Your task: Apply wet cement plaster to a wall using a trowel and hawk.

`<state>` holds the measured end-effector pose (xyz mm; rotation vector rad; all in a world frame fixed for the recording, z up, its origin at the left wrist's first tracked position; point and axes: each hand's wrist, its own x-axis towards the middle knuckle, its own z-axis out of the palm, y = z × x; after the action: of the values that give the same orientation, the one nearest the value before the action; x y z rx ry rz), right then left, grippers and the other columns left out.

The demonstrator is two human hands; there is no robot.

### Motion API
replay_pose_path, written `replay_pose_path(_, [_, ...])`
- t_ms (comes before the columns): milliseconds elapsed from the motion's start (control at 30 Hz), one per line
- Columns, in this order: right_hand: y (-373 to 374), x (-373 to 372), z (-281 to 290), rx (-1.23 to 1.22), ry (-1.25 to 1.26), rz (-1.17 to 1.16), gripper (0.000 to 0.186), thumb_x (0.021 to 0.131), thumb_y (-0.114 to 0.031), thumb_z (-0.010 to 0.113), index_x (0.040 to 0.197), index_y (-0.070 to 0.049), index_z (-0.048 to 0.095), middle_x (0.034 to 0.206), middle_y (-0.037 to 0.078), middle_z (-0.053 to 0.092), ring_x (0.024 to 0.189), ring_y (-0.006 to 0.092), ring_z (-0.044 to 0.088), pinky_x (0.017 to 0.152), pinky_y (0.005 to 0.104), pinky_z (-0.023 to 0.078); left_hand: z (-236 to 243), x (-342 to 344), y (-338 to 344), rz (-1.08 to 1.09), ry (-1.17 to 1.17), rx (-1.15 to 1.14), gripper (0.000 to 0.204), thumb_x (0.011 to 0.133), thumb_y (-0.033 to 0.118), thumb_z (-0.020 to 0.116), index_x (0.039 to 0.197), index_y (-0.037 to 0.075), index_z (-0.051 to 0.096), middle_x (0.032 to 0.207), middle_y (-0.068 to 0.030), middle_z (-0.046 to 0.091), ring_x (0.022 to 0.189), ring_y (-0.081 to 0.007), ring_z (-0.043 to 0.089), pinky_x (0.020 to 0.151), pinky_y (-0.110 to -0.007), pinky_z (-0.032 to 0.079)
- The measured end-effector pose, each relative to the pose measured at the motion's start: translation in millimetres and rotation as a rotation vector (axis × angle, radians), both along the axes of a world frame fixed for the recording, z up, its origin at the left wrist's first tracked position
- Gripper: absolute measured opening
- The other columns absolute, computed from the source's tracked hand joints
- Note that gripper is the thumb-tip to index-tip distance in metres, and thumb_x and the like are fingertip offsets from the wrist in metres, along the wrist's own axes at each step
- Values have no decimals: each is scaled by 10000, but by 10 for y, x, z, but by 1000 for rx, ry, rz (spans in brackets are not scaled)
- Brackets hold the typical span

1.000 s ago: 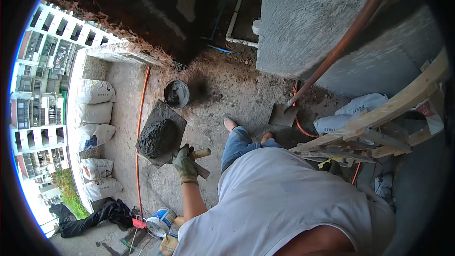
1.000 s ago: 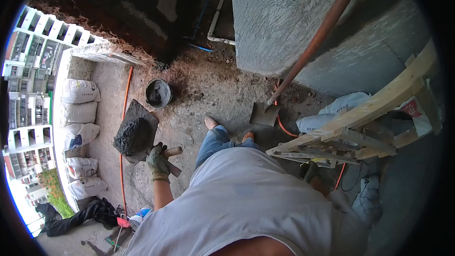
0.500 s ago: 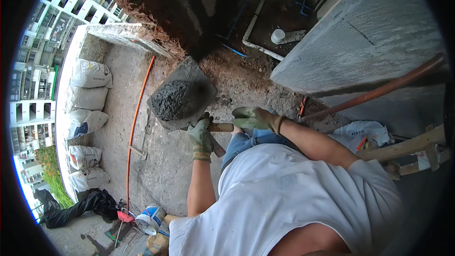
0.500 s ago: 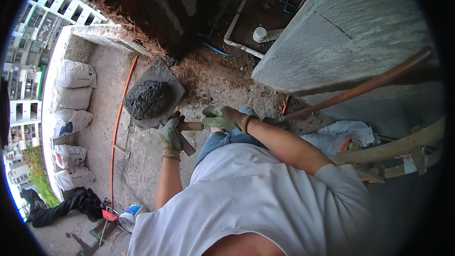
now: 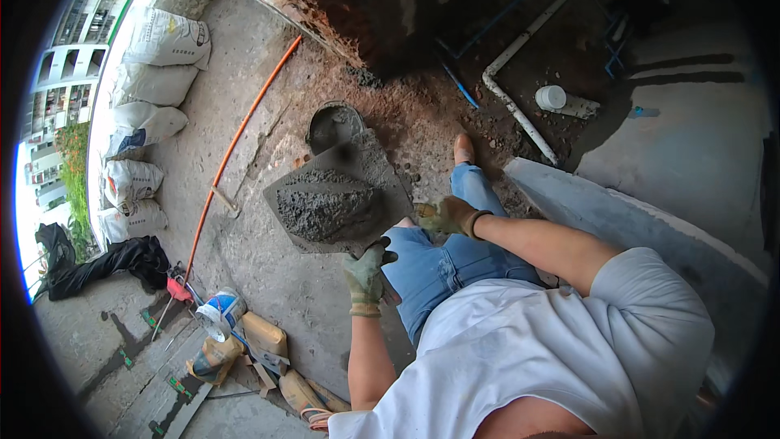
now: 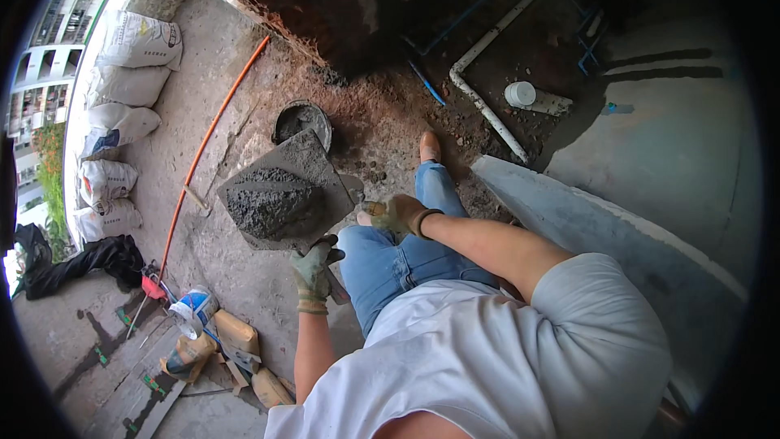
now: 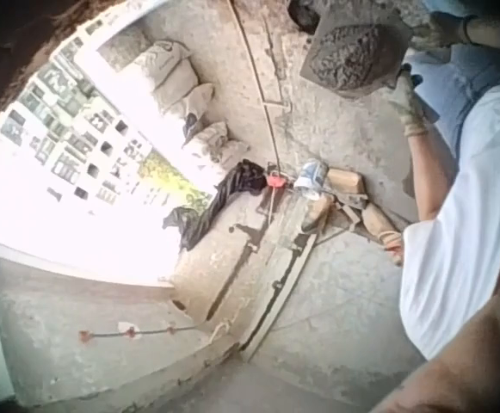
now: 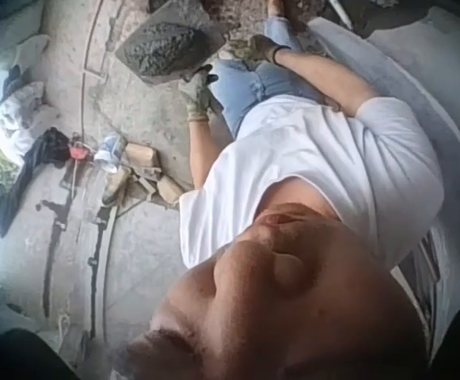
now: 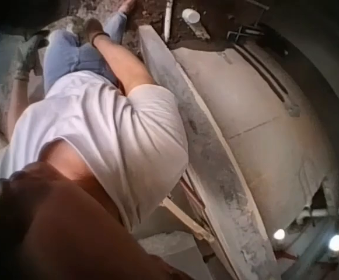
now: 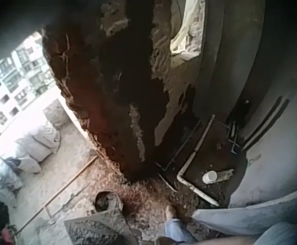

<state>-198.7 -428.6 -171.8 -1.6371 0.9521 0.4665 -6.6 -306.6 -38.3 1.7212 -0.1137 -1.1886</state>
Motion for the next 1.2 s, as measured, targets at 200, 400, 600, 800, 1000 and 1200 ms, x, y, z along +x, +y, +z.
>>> replay_pose_path(200, [727,-594,-195,150,68,28,527,837,-570,604,1102,-125,699,1041,222,695,1015,382,665,864,452,510,-467,129,99,0,132,265,166,786,81,650,876,-59,641,762,-127,679,525,-171,592,485,-298,497])
replay_pose_path(400, [948,-1089,36,288,286,39,472,875,-542,577,1082,-135,697,1053,207,698,1024,387,658,843,435,507,-1015,292,-77,-36,161,358,145,774,89,671,755,-52,644,652,-109,649,483,-162,580,471,-286,472])
replay_pose_path(600, [302,-520,87,633,411,-867,141,901,-200,657,912,-60,648,789,54,649,675,143,638,610,291,509,-2132,534,-522,-131,137,370,232,752,134,705,684,-64,604,618,-101,631,471,-167,595,442,-297,472])
replay_pose_path(800, [-1224,-148,-1409,132,-75,-887,346,862,-158,723,1163,-55,586,794,-32,570,637,79,559,554,231,485,-3833,694,-1099,-234,68,406,194,752,125,677,755,-33,564,653,-106,636,485,-174,586,465,-315,479])
replay_pose_path(1000, [-2605,82,-2634,-839,-252,117,380,835,-220,735,1173,-78,635,937,183,701,828,362,687,670,411,567,-5139,767,-1433,-319,10,344,200,758,135,689,830,-29,600,696,-88,653,516,-169,596,481,-314,492])
replay_pose_path(1200, [-3091,346,-3330,-901,-271,249,241,820,-220,714,1013,-87,658,804,119,661,730,334,653,641,423,530,-5637,881,-1790,-415,60,336,241,757,206,694,810,-23,643,730,-112,690,610,-149,638,561,-327,536])
